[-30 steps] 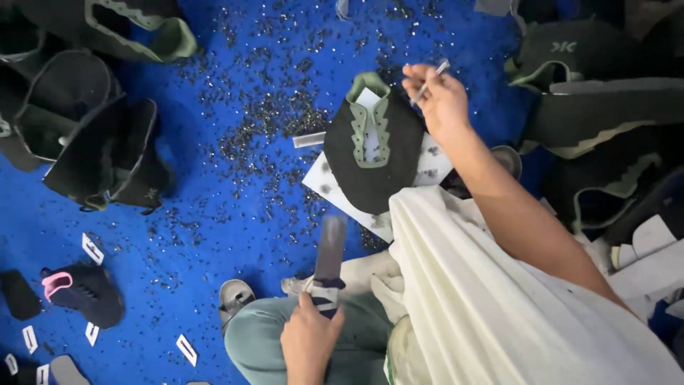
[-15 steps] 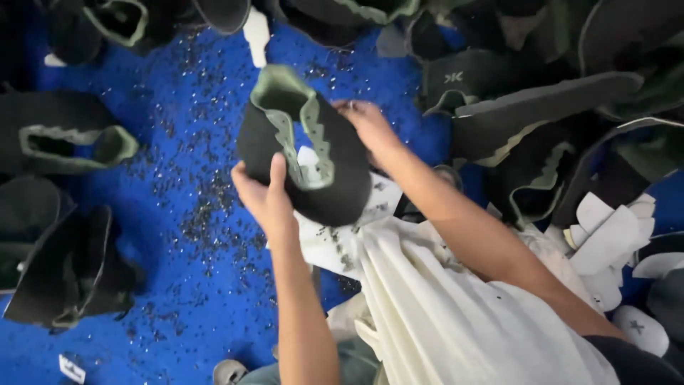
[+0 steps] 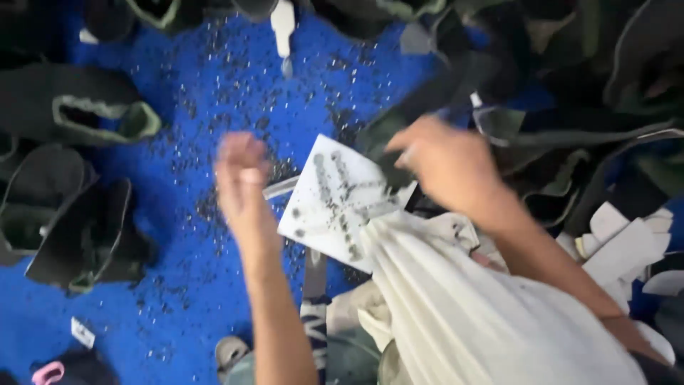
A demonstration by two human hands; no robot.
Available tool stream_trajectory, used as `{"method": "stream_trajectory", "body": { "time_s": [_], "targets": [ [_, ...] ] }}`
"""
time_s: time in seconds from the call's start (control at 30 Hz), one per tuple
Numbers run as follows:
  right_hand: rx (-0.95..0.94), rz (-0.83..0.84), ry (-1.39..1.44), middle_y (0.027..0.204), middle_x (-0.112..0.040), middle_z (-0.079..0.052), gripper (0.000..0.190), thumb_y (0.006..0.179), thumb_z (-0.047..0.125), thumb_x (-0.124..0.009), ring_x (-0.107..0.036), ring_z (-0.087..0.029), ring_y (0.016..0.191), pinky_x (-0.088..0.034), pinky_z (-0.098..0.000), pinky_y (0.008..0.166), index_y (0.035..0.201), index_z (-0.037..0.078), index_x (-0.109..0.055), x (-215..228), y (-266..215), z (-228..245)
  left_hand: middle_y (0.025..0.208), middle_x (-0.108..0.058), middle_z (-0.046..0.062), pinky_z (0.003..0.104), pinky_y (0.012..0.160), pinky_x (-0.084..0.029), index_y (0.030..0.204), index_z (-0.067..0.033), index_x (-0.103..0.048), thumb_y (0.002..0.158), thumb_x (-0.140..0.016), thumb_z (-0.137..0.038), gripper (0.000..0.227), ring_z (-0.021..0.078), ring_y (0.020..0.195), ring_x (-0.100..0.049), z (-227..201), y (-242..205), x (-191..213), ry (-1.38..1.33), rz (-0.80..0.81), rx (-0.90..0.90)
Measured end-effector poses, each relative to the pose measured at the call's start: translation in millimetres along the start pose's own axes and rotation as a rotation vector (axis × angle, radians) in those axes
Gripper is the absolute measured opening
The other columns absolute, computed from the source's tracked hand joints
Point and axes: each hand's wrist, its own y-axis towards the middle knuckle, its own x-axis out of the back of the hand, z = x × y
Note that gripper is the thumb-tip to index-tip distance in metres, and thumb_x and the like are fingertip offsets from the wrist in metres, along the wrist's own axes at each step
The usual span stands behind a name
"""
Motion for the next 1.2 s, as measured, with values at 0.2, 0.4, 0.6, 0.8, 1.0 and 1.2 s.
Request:
{"method": "stream_trajectory", "body": {
  "time_s": [0.2,0.4,0.6,0.8,1.0,1.2],
  "targets": [
    [0.18,0.476,0.267,0.092,-0.075,-0.004,0.012,0.081,0.017,-0.076,-0.071,-0.027,0.086,-0.055,-0.0393,0.075,0.093,0.016,-0.076,-85,-37,6,0.143,-0.052,0.028,0.043,0.108,-0.043,0.153,0.004,-0.028,0.08,-0.081,-0.016,0.093,0.0404,0.13,-0.054,90,-95,-6,0.689,-0.065,0.283],
    [-0.155,0.203,0.246,0.092,-0.07,-0.011,0.031,0.077,0.027,-0.083,-0.07,-0.026,0.081,-0.054,-0.0376,0.073,0.098,0.008,-0.071,-85,-29,-2,0.118,-0.069,0.026,0.04,0.092,-0.053,0.14,0.0032,-0.045,0.089,-0.076,-0.007,0.06,0.0409,0.11,-0.07,69,-137,-12,0.673,-0.152,0.275],
    [-0.144,0.408,0.618,0.102,-0.079,-0.009,0.039,0.082,0.022,-0.082,-0.071,-0.013,0.091,-0.056,-0.0309,0.082,0.115,0.004,-0.071,-100,45,-27,0.097,-0.076,0.012,0.031,0.077,-0.056,0.119,0.001,-0.067,0.096,-0.075,-0.009,0.027,0.0143,0.085,-0.069,7,-39,-16,0.496,0.095,0.156],
    [0.223,0.007,0.265,0.112,-0.077,-0.013,0.035,0.087,0.008,-0.079,-0.076,-0.026,0.1,-0.059,-0.0365,0.087,0.121,0.009,-0.075,-104,148,-21,0.101,-0.076,0.013,0.03,0.084,-0.057,0.115,0.0015,-0.068,0.098,-0.07,-0.002,0.018,0.0159,0.09,-0.07,22,63,-18,0.452,0.16,-0.154],
    [0.413,0.063,0.212,0.133,-0.068,-0.011,0.044,0.087,0.002,-0.072,-0.073,-0.031,0.106,-0.057,-0.0396,0.09,0.13,0.009,-0.071,-171,53,-69,0.111,-0.076,0.011,0.043,0.105,-0.052,0.117,-0.0021,-0.07,0.082,-0.057,0.013,0.04,0.0276,0.112,-0.072,124,-53,24,0.516,0.296,-0.171],
    [0.407,0.106,0.032,0.138,-0.067,-0.008,0.05,0.081,-0.003,-0.065,-0.074,-0.027,0.081,-0.06,-0.0364,0.067,0.129,0.012,-0.071,-173,-24,-69,0.129,-0.066,0.016,0.049,0.109,-0.046,0.127,-0.0139,-0.067,0.071,-0.06,0.01,0.061,0.0421,0.127,-0.057,86,-105,20,0.872,0.505,-0.092]
  ]
}}
